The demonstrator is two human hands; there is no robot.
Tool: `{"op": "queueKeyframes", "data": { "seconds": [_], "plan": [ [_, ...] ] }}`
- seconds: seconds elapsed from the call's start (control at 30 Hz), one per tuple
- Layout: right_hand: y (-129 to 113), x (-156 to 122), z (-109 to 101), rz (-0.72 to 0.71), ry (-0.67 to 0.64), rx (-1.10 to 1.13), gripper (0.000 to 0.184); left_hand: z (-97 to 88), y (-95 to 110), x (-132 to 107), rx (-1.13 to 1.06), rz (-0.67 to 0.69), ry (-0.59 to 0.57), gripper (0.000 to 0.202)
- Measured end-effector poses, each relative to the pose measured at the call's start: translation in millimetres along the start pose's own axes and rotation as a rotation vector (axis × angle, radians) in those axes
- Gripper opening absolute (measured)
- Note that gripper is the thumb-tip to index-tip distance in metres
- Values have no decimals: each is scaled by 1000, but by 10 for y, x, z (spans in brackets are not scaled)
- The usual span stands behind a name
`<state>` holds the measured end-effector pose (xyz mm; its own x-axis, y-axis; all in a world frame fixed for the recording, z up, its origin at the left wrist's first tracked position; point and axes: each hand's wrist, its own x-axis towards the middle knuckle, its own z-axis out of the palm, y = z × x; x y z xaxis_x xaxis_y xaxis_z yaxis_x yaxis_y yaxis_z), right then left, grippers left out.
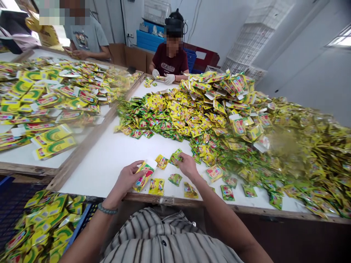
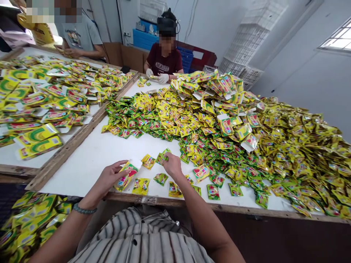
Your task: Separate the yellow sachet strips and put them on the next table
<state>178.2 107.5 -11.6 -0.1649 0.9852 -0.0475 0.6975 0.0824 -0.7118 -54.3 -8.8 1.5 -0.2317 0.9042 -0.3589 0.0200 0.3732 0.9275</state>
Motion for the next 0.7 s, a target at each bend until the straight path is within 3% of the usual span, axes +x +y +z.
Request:
{"op": "queueKeyframes", "data": {
  "seconds": [0.13,0.2,0.37,0.47,0.7],
  "plan": [
    [-243,-69,96,130,-175,620,41,62,-21,11,-53,7,-106,76],
    [-364,-140,172,109,-251,724,42,98,-22,20,-116,14,-139,78],
    [-490,-253,204,-65,-285,496,37,111,-9,13,-212,-10,-144,80],
    [-483,-234,144,-134,-378,320,34,105,-19,0,-192,-4,-147,75],
    [-633,-111,201,-173,-447,114,28,67,10,-5,-229,-21,-110,72]
  ]
}}
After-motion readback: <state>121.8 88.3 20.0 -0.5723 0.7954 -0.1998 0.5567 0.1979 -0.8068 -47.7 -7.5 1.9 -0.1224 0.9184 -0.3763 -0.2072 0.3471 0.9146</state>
